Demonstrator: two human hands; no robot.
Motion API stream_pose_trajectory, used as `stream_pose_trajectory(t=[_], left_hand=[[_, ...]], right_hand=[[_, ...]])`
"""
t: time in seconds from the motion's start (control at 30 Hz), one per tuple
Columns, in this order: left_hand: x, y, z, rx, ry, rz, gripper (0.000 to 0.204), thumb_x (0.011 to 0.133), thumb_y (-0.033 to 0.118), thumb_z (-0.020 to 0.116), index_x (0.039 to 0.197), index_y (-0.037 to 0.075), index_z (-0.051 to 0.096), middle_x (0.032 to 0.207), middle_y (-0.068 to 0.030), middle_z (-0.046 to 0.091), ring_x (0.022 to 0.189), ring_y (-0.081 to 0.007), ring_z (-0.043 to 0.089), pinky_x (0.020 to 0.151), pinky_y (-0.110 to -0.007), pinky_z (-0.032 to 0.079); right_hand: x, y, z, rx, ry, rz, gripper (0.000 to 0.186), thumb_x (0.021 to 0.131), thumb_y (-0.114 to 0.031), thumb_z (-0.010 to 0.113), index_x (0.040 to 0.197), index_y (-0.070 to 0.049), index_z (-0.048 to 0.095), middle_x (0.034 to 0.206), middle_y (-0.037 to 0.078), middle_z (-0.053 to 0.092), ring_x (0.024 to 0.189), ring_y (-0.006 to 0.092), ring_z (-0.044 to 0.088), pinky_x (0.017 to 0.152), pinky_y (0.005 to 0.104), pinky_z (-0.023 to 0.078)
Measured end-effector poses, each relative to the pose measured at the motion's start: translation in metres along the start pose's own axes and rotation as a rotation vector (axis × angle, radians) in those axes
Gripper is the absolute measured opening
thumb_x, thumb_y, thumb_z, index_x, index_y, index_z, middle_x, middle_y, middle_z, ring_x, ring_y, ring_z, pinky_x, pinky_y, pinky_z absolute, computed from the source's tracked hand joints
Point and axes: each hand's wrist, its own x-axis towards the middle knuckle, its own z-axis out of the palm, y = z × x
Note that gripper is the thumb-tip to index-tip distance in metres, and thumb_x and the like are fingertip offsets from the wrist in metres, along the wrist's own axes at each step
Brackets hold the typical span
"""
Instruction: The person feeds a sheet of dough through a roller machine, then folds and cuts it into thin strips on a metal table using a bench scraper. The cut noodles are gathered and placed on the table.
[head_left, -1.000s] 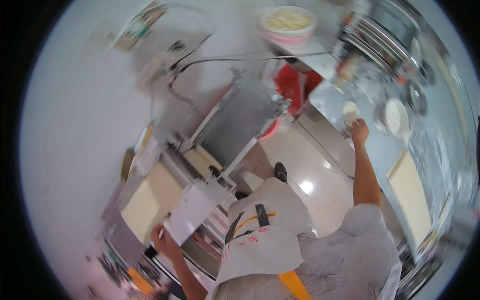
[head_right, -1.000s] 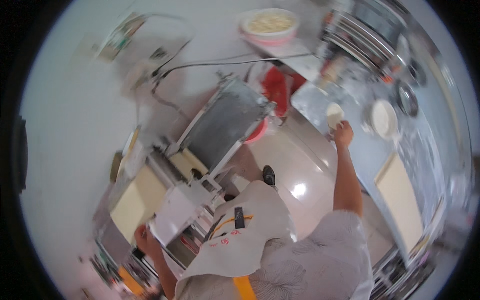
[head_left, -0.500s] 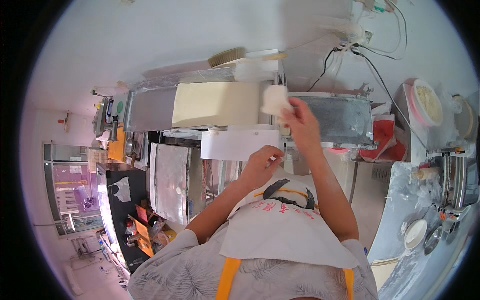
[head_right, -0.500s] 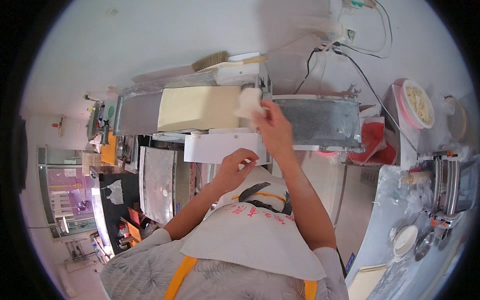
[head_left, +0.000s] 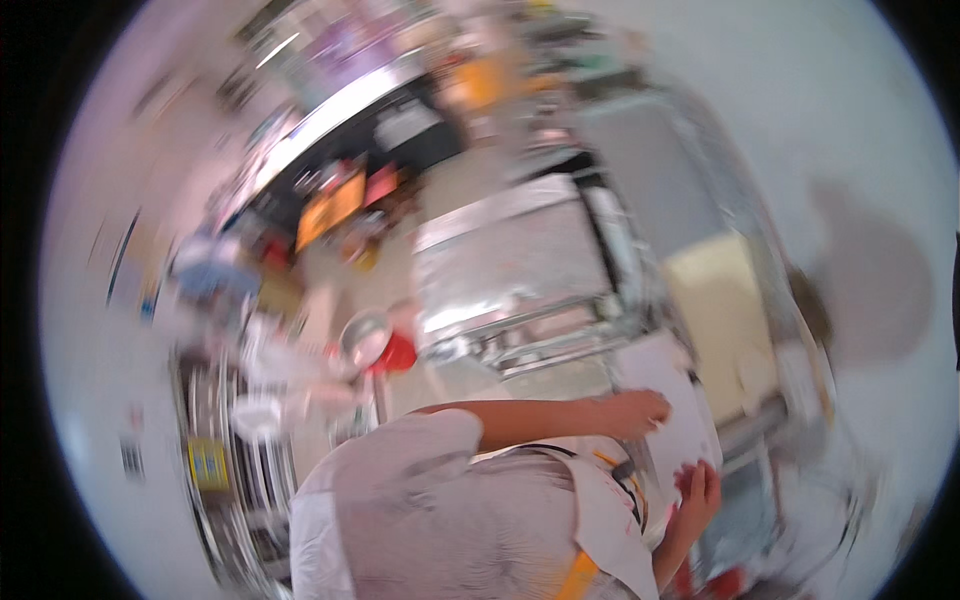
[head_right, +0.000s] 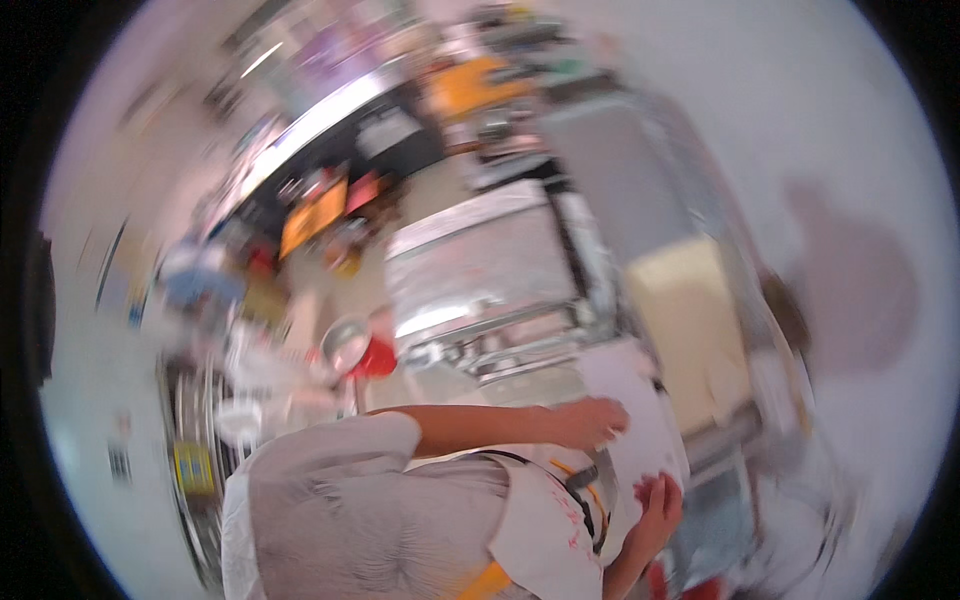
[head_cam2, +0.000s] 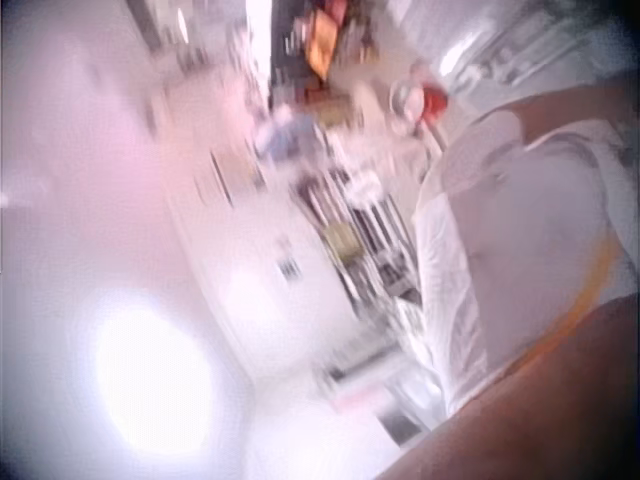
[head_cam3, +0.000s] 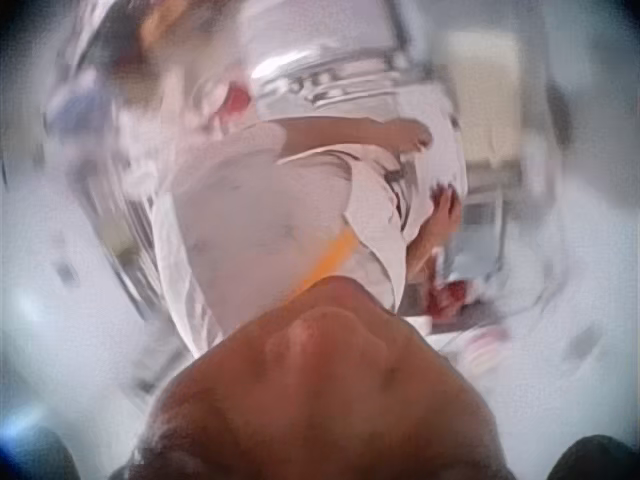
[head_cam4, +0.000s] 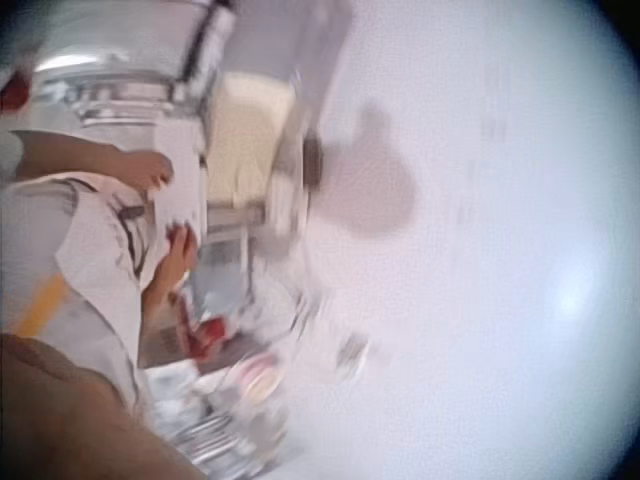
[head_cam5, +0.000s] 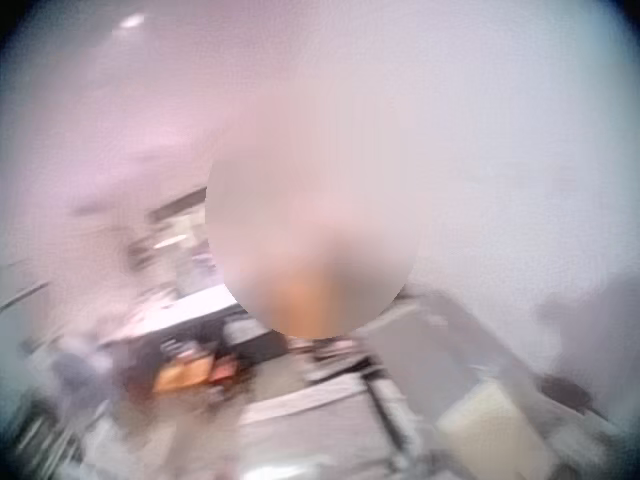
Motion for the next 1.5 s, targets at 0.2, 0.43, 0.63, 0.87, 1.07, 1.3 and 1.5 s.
stream_pose_trajectory(t=[0.2,0.43,0.63,0.87,1.07,1.3,1.5], left_hand=[[-0.072,0.007,0.009,-0.134,0.328,-0.287,0.016,0.085,0.013,0.070,0.098,0.005,0.067,0.102,-0.0153,0.067,0.104,-0.0385,0.064,0.090,-0.050,0.051],[-0.200,0.007,0.082,-0.101,0.497,-0.700,0.012,0.090,0.016,0.070,0.096,0.006,0.070,0.099,-0.0181,0.071,0.100,-0.0409,0.068,0.087,-0.050,0.053],[-0.267,0.031,0.146,-0.144,0.496,-0.872,0.016,0.092,0.019,0.070,0.099,0.005,0.072,0.101,-0.0192,0.074,0.100,-0.0404,0.070,0.087,-0.049,0.054],[-0.298,0.038,0.149,-0.171,0.512,-0.778,0.018,0.090,0.019,0.071,0.099,0.004,0.073,0.098,-0.0190,0.074,0.098,-0.0399,0.071,0.086,-0.048,0.055],[-0.324,0.016,0.144,-0.121,0.543,-0.728,0.017,0.091,0.020,0.068,0.099,0.005,0.073,0.098,-0.0192,0.075,0.096,-0.0414,0.071,0.085,-0.051,0.056],[-0.376,0.001,0.130,-0.213,0.553,-0.773,0.020,0.089,0.021,0.068,0.098,0.005,0.076,0.102,-0.0226,0.076,0.099,-0.0445,0.072,0.087,-0.052,0.057],[-0.423,-0.011,0.127,-0.240,0.589,-0.767,0.022,0.088,0.023,0.069,0.097,0.005,0.076,0.102,-0.0228,0.076,0.099,-0.0449,0.072,0.086,-0.053,0.058]], right_hand=[[0.008,0.003,0.044,-0.239,-0.369,0.061,0.030,0.109,-0.022,0.060,0.128,0.001,0.066,0.104,0.010,0.075,0.088,0.0168,0.071,0.077,0.0288,0.057],[0.015,0.034,0.038,-0.274,-0.587,0.032,0.026,0.109,-0.020,0.060,0.124,0.001,0.067,0.099,0.009,0.074,0.081,0.0167,0.071,0.073,0.0282,0.056],[-0.007,0.082,0.012,-0.317,-0.724,0.093,0.023,0.108,-0.022,0.064,0.119,-0.003,0.068,0.096,0.006,0.075,0.082,0.0161,0.072,0.072,0.0280,0.056],[-0.051,0.104,0.014,-0.418,-0.753,0.094,0.021,0.107,-0.019,0.064,0.115,0.000,0.069,0.093,0.010,0.075,0.078,0.0188,0.072,0.071,0.0306,0.059],[-0.084,0.108,0.047,-0.427,-0.704,0.075,0.021,0.106,-0.020,0.065,0.115,-0.001,0.069,0.094,0.011,0.075,0.077,0.0194,0.073,0.070,0.0304,0.059],[-0.121,0.117,0.106,-0.499,-0.820,0.065,0.020,0.105,-0.018,0.066,0.116,-0.002,0.069,0.095,0.011,0.076,0.075,0.0193,0.073,0.067,0.0298,0.059],[-0.134,0.140,0.141,-0.681,-0.944,-0.039,0.020,0.105,-0.016,0.066,0.117,0.000,0.067,0.095,0.014,0.076,0.075,0.0207,0.074,0.065,0.0296,0.059]])
